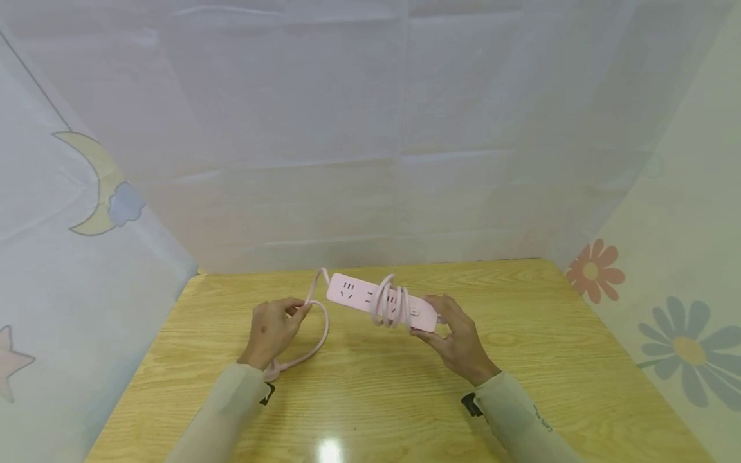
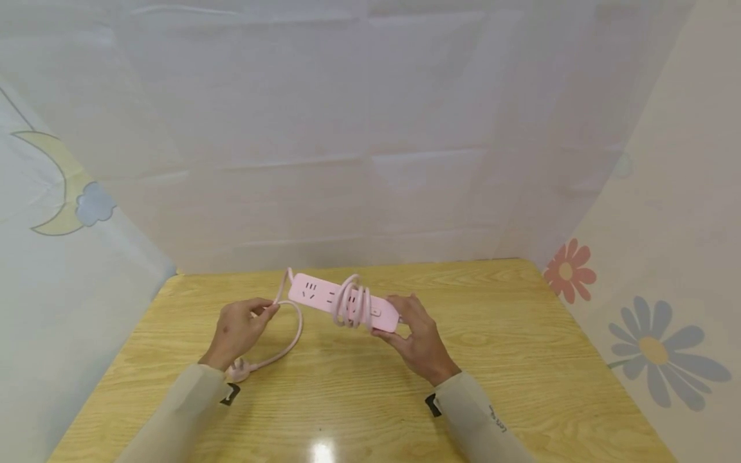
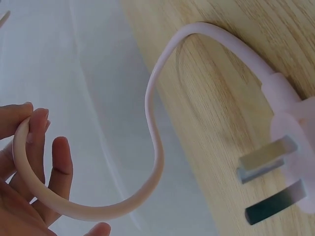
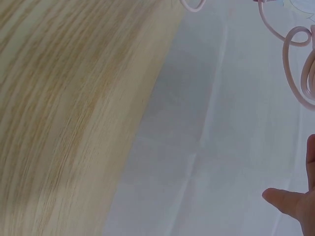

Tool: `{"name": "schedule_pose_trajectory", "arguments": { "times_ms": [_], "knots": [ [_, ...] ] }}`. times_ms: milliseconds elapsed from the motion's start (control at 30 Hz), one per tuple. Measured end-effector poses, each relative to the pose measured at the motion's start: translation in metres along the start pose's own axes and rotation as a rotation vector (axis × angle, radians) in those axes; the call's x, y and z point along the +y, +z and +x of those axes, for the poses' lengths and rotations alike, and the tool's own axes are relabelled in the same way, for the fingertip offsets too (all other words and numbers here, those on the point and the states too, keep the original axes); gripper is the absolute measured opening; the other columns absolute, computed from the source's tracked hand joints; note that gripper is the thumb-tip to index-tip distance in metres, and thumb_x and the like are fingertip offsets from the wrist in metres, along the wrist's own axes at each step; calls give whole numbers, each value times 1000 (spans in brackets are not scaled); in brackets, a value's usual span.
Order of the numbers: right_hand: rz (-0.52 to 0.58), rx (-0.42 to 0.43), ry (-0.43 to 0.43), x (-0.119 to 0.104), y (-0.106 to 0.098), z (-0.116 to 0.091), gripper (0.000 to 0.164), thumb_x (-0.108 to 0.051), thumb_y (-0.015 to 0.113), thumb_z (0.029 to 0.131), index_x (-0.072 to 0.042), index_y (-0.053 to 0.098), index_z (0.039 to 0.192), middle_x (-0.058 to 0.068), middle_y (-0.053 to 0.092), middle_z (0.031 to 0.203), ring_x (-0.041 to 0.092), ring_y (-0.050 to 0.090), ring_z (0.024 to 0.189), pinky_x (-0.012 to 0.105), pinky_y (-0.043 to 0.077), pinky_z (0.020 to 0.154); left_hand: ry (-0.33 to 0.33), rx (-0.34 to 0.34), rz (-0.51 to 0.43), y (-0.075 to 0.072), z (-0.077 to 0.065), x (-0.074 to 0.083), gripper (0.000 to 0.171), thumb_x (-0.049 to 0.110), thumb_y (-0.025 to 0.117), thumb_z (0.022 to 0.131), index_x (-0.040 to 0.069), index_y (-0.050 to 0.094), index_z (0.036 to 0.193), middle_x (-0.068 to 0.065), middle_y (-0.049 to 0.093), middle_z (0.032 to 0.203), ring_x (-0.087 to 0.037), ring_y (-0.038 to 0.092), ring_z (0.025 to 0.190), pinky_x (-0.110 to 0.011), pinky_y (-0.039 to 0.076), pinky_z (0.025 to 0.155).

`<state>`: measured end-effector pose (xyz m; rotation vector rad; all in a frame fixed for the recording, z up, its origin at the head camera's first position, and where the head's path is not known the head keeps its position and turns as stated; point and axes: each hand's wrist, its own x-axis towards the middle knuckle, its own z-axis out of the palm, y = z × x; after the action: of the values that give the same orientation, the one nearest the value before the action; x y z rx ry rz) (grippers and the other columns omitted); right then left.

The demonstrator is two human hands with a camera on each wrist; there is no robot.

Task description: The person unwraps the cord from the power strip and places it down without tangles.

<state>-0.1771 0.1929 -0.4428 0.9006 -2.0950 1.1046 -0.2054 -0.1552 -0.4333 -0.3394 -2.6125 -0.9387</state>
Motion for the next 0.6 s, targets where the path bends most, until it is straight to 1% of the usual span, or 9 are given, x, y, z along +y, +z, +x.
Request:
{"name": "schedule_pose_trajectory", "arguments": {
  "times_ms": [33, 100, 167, 233, 300, 367, 433, 500, 600],
  "knots": [
    [-1, -4, 5, 0, 0, 0, 57, -44, 63, 93, 1, 59, 127, 12, 63, 116, 21, 61, 101, 32, 37, 110, 0, 6, 1, 0, 0, 0, 18, 18, 74, 93, 1, 77, 98, -4, 72, 74, -7, 34, 38, -54, 50, 80],
    [2, -10, 5, -1, 0, -1, 57, -44, 62, 93, 1, 59, 127, 12, 64, 117, 22, 61, 101, 34, 38, 110, -1, 15, 5, -1, 0, 0, 18, 18, 74, 93, 0, 77, 99, -4, 72, 73, -6, 34, 37, -42, 50, 65],
    [2, -13, 0, -1, 0, -1, 56, -43, 62, 93, 1, 59, 127, 12, 64, 116, 22, 61, 102, 35, 36, 112, -15, 17, -5, -1, 1, 0, 19, 18, 73, 93, 0, 77, 99, -4, 71, 73, -7, 33, 38, -33, 39, 53],
    [2, -19, -5, 0, 0, -1, 56, -44, 62, 94, 1, 59, 128, 12, 64, 116, 22, 61, 102, 33, 34, 113, -29, 16, -13, -1, 1, 1, 20, 19, 73, 94, 0, 77, 100, -3, 70, 74, -7, 35, 39, -28, 37, 55],
    [3, -23, -13, 0, 1, -2, 56, -43, 61, 94, 2, 59, 128, 12, 64, 116, 22, 61, 102, 30, 37, 111, -52, 13, -25, -2, 2, 1, 21, 20, 72, 94, 1, 77, 102, -3, 70, 74, -8, 35, 39, -26, 36, 50],
    [4, -27, -11, 0, 1, -2, 56, -44, 61, 94, 1, 58, 128, 11, 64, 116, 21, 61, 103, 29, 34, 112, -73, 8, -40, -2, 2, 1, 23, 22, 71, 95, 1, 76, 104, -3, 69, 75, -9, 35, 40, -25, 34, 48],
    [11, -29, -11, 0, 1, -2, 56, -43, 62, 94, 2, 58, 128, 12, 64, 116, 21, 60, 102, 27, 37, 110, -97, 4, -57, -3, 2, 2, 24, 22, 70, 96, 1, 76, 106, -4, 69, 77, -10, 36, 40, -24, 32, 41],
    [11, -34, -2, -1, 0, -2, 58, -45, 62, 93, 1, 58, 128, 11, 64, 117, 21, 60, 104, 28, 35, 112, -118, -3, -70, -3, 2, 2, 25, 23, 69, 96, 2, 75, 109, -5, 70, 80, -10, 37, 40, -24, 32, 41],
    [12, -41, 1, -2, 0, -1, 58, -45, 62, 93, 2, 58, 128, 12, 64, 117, 22, 61, 103, 29, 37, 111, -148, -32, -106, -3, 2, 3, 25, 21, 67, 98, 3, 70, 114, -8, 70, 85, -12, 42, 42, -24, 35, 42]
  ]
}}
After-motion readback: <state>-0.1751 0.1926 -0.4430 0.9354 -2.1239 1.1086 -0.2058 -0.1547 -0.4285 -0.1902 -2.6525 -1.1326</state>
